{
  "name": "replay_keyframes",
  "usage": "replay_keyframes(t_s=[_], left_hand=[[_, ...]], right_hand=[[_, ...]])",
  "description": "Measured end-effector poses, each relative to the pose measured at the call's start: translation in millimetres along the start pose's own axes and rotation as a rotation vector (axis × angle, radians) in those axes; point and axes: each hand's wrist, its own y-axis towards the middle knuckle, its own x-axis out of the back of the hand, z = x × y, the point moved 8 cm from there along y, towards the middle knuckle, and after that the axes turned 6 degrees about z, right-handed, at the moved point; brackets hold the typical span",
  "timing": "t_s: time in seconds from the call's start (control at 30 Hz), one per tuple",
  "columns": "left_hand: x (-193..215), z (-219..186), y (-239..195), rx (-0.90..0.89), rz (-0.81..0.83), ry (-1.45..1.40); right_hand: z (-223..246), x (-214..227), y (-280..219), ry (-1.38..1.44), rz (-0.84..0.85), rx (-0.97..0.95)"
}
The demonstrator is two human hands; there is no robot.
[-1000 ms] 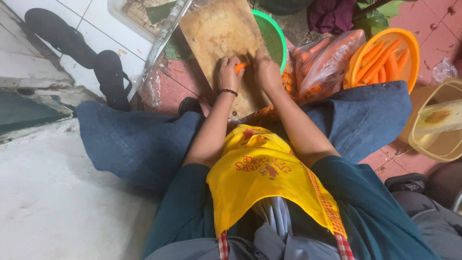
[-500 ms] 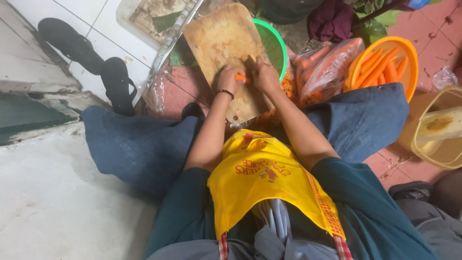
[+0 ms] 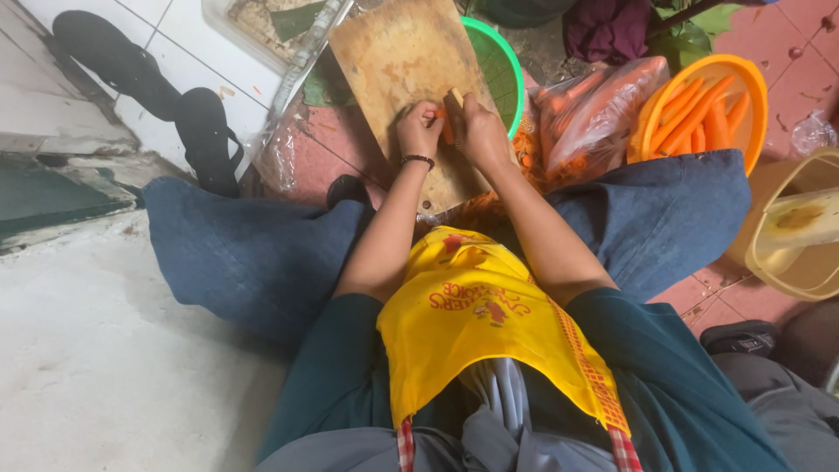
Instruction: Peeling and chopping carrots on a cutting board while sitting on the floor.
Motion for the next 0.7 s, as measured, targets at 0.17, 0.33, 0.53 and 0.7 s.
replay_keyframes(t_s=[0.17, 0.33, 0.53, 0.7], left_hand=[[5, -14, 0, 0.078, 0.015, 0.046], [6, -14, -1, 0.139, 0.025, 0.083], [10, -22, 2, 0.132, 0.008, 0.145], [10, -22, -4, 0.156, 0.024, 0.111]], right_hand=[[10, -4, 4, -0.03, 0.067, -0.002], [11, -13, 11, -0.123, 0.121, -0.007], [14, -20, 23, -0.166, 0.185, -0.023], [5, -41, 18, -0.157, 0.173, -0.007]])
